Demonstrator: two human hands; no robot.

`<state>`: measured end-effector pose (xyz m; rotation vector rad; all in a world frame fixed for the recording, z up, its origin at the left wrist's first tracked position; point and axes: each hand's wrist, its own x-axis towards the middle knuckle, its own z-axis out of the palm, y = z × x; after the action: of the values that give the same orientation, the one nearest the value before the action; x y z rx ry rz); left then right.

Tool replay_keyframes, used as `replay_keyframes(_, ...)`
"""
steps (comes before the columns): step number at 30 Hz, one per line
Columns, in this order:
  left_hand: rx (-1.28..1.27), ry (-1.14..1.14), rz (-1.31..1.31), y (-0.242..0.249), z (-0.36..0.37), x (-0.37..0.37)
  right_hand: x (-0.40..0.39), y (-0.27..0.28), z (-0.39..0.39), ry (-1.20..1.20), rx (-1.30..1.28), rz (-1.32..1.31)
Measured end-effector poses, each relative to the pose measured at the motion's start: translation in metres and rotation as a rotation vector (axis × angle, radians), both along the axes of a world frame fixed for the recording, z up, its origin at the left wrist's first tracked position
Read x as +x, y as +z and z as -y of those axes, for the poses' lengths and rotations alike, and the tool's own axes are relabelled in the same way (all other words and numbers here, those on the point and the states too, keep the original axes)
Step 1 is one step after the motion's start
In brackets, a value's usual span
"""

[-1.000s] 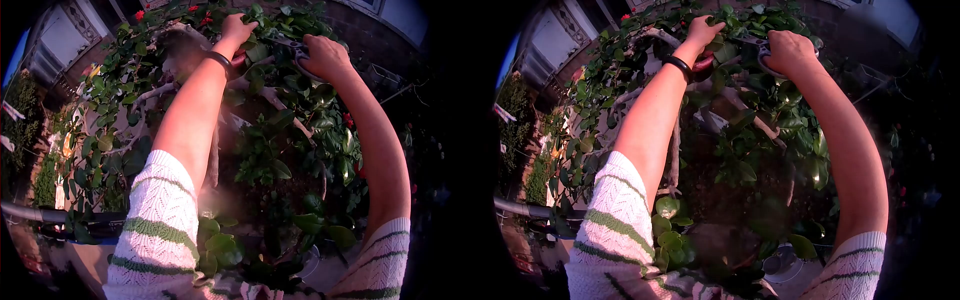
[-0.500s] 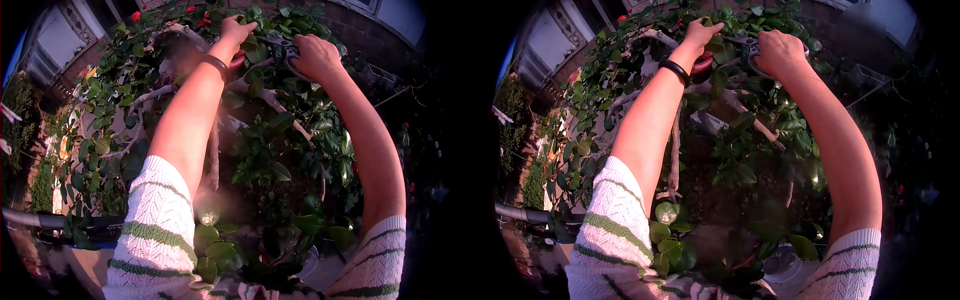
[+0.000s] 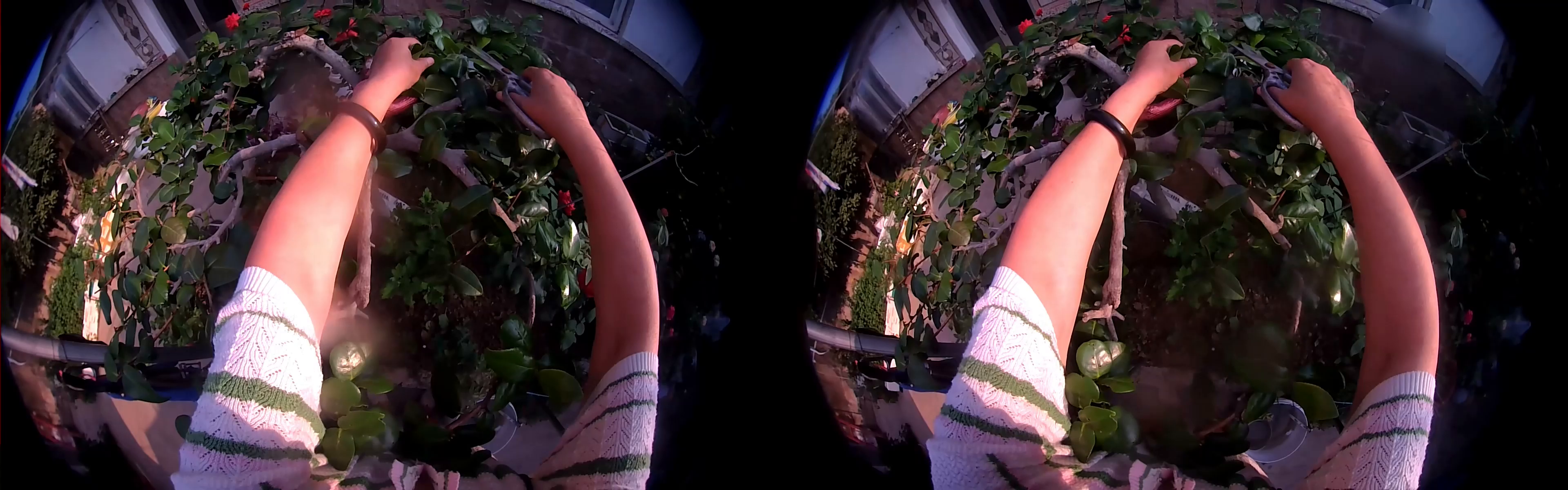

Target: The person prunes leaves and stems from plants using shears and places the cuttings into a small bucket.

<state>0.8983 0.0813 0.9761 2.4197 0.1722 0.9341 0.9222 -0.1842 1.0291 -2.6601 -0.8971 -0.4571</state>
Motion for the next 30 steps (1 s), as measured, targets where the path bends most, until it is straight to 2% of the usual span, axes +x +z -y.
replay_keyframes(2, 0.081, 0.018, 0.043, 0.000, 0.008, -0.010, -0.004, 0.000, -0.002, 0.002, -0.033, 0.038)
replay_keyframes(5, 0.061, 0.104, 0.035, 0.001, 0.022, -0.020, -0.007, -0.008, -0.005, 0.050, -0.050, 0.108)
replay_keyframes(10, -0.052, 0.115, 0.160, -0.012, 0.007, -0.014, -0.020, -0.014, -0.005, 0.107, -0.164, 0.271)
replay_keyframes(13, -0.192, 0.127, 0.035, -0.010, 0.006, -0.013, -0.019, -0.016, -0.007, 0.146, -0.146, 0.341)
replay_keyframes(16, -0.190, 0.205, 0.093, -0.013, 0.006, -0.007, -0.019, -0.016, -0.013, 0.126, -0.184, 0.325)
replay_keyframes(19, -0.357, 0.200, 0.046, -0.014, 0.005, -0.002, -0.018, -0.016, -0.020, 0.123, -0.216, 0.349)
replay_keyframes(22, -0.445, 0.172, 0.142, -0.018, 0.003, 0.005, -0.020, -0.020, -0.025, 0.110, -0.253, 0.369)
replay_keyframes(30, -0.523, 0.047, 0.152, -0.018, 0.003, 0.000, -0.017, -0.017, -0.042, 0.074, -0.259, 0.353)
